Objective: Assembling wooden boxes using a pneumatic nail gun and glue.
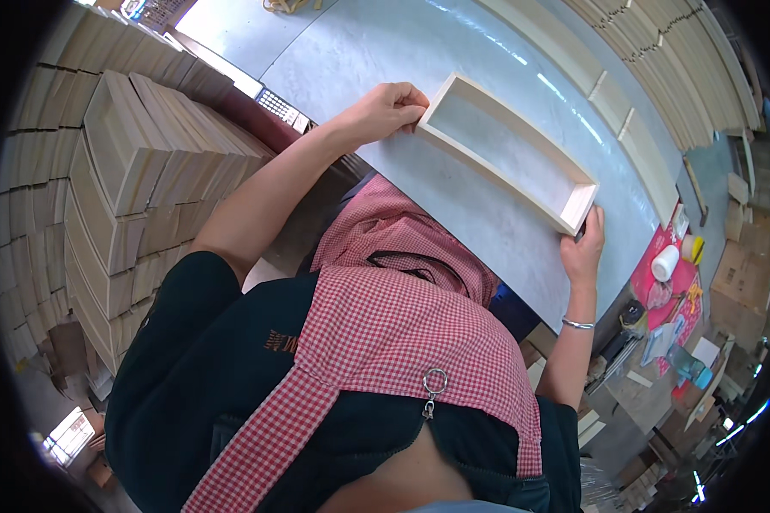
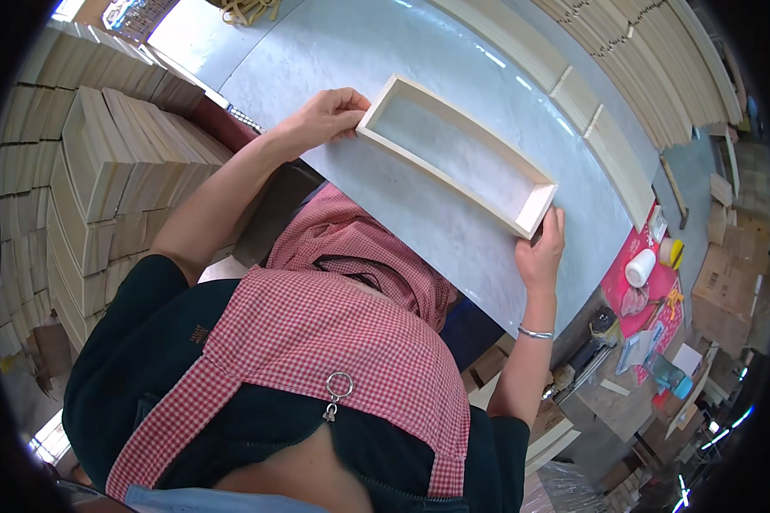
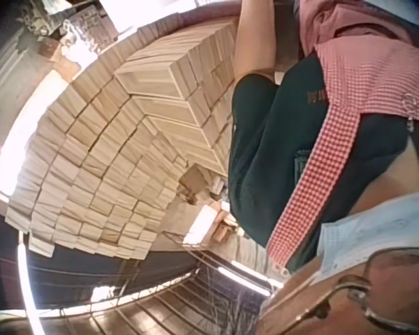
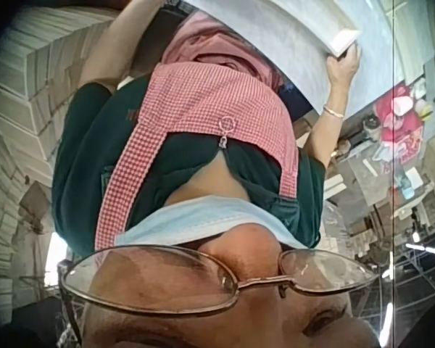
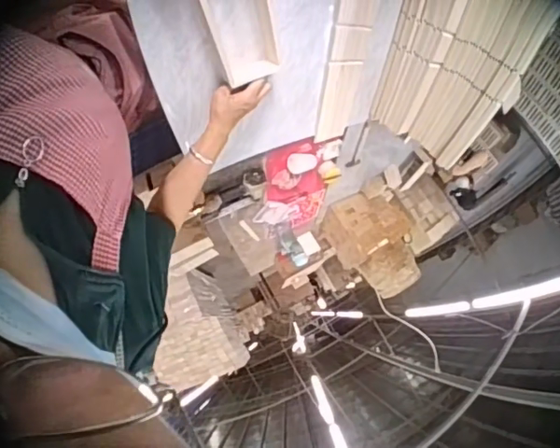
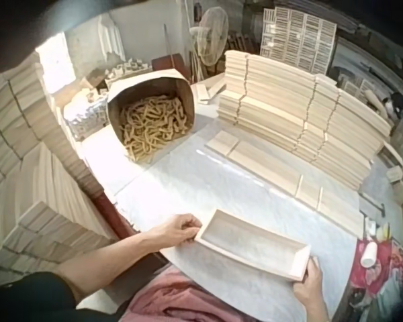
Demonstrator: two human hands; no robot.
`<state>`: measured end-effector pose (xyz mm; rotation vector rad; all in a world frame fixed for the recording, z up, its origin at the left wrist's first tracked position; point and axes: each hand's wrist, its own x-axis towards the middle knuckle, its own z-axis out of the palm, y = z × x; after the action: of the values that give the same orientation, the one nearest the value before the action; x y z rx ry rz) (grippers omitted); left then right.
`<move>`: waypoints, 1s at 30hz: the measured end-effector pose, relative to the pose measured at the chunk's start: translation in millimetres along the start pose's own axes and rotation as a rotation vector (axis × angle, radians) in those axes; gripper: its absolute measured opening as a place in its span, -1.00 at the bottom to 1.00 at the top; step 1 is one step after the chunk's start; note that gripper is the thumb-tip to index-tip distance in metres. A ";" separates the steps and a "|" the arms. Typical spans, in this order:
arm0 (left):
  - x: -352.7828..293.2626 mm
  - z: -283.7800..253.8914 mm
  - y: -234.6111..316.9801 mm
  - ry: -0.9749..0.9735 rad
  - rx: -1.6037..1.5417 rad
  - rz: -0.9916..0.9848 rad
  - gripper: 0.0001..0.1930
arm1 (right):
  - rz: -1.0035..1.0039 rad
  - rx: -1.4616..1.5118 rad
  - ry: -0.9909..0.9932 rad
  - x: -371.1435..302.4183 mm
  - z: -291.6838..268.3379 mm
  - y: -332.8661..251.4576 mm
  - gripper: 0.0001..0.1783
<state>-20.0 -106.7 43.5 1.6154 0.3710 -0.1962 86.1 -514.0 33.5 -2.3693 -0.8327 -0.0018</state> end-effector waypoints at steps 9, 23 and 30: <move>23.0 -5.3 24.7 -0.073 0.385 -0.100 -0.91 | 0.094 0.118 0.123 -6.0 10.4 12.1 -0.35; 7.8 20.5 5.0 0.292 0.105 0.321 -0.81 | 0.216 0.418 0.427 -7.8 -5.9 -19.0 -0.62; 39.7 1.2 58.8 -0.133 -0.050 -0.084 -0.55 | 0.762 0.500 0.184 35.2 -68.3 -13.4 -0.23</move>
<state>37.8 -105.7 84.6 1.5296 0.3393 -0.3542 120.1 -523.9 103.0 -2.0194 0.1795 0.2628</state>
